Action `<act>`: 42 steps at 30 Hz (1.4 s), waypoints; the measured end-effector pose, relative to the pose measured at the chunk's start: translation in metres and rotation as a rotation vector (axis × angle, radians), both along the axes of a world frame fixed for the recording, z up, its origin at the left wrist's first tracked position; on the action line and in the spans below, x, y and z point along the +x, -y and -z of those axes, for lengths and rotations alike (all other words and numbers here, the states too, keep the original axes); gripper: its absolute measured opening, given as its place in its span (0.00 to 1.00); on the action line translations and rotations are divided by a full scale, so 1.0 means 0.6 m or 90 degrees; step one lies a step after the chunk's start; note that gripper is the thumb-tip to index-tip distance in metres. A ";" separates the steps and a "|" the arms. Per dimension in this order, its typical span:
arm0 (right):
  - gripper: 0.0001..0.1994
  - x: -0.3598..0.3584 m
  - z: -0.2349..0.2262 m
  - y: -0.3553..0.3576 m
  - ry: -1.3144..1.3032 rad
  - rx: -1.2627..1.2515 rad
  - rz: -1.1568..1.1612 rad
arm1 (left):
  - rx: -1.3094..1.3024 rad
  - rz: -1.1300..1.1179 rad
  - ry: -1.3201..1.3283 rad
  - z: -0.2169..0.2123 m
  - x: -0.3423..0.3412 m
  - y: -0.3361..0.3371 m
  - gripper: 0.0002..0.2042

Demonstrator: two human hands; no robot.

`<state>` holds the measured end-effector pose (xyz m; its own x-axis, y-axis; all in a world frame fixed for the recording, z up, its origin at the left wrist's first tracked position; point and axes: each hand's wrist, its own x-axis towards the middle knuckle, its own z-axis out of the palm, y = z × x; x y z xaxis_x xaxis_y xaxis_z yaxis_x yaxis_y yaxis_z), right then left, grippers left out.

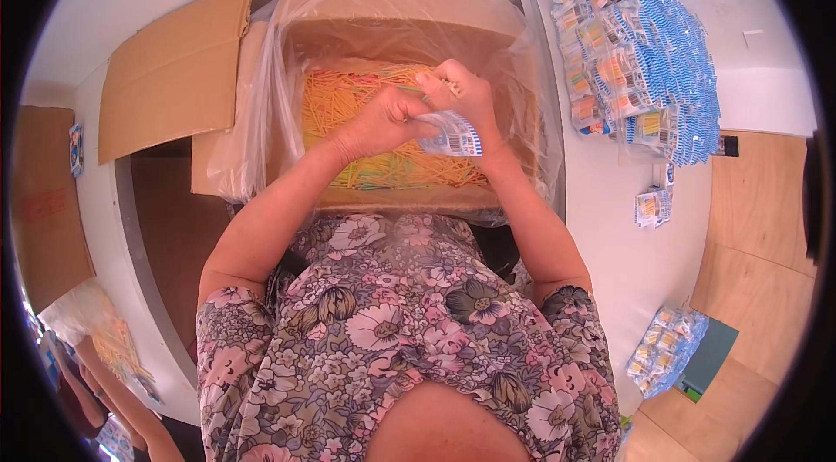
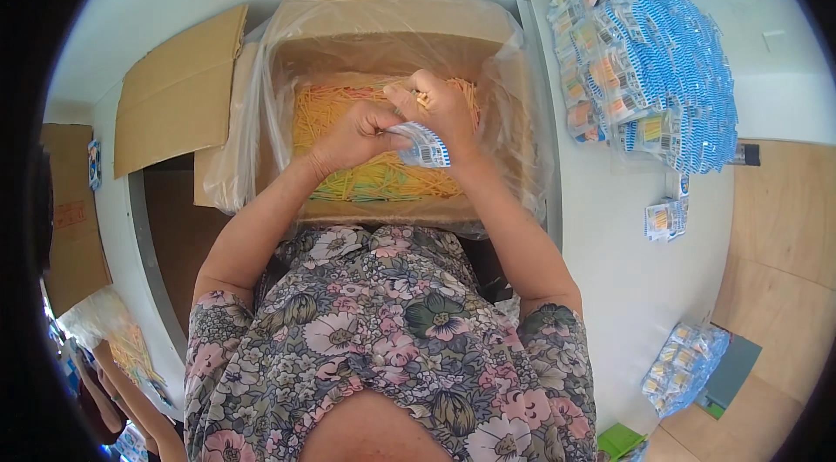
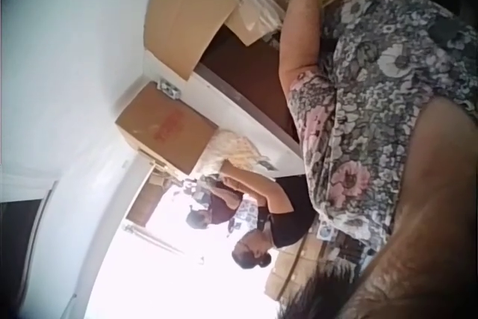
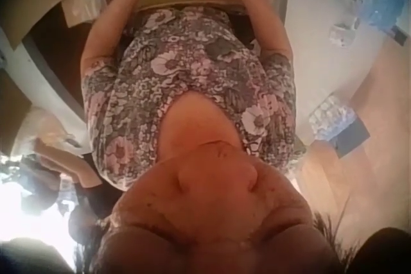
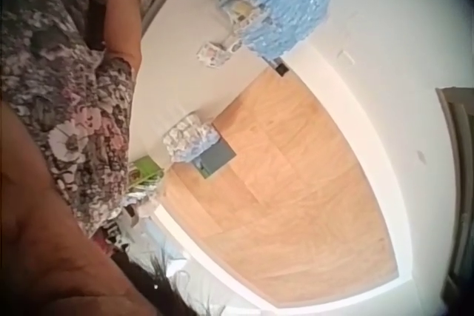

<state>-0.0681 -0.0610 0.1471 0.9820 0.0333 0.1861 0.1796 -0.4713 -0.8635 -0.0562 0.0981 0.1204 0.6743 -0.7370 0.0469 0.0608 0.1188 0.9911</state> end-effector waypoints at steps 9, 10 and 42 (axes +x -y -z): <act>0.22 -0.010 0.008 0.035 -0.246 0.387 0.090 | -0.001 -0.087 0.103 0.005 0.001 0.002 0.05; 0.22 -0.008 0.006 0.032 -0.247 0.384 0.087 | -0.003 -0.114 0.121 0.008 0.002 0.001 0.05; 0.07 -0.044 0.023 0.076 -0.179 -0.135 -0.001 | -0.022 -0.071 -0.048 0.034 0.025 -0.008 0.10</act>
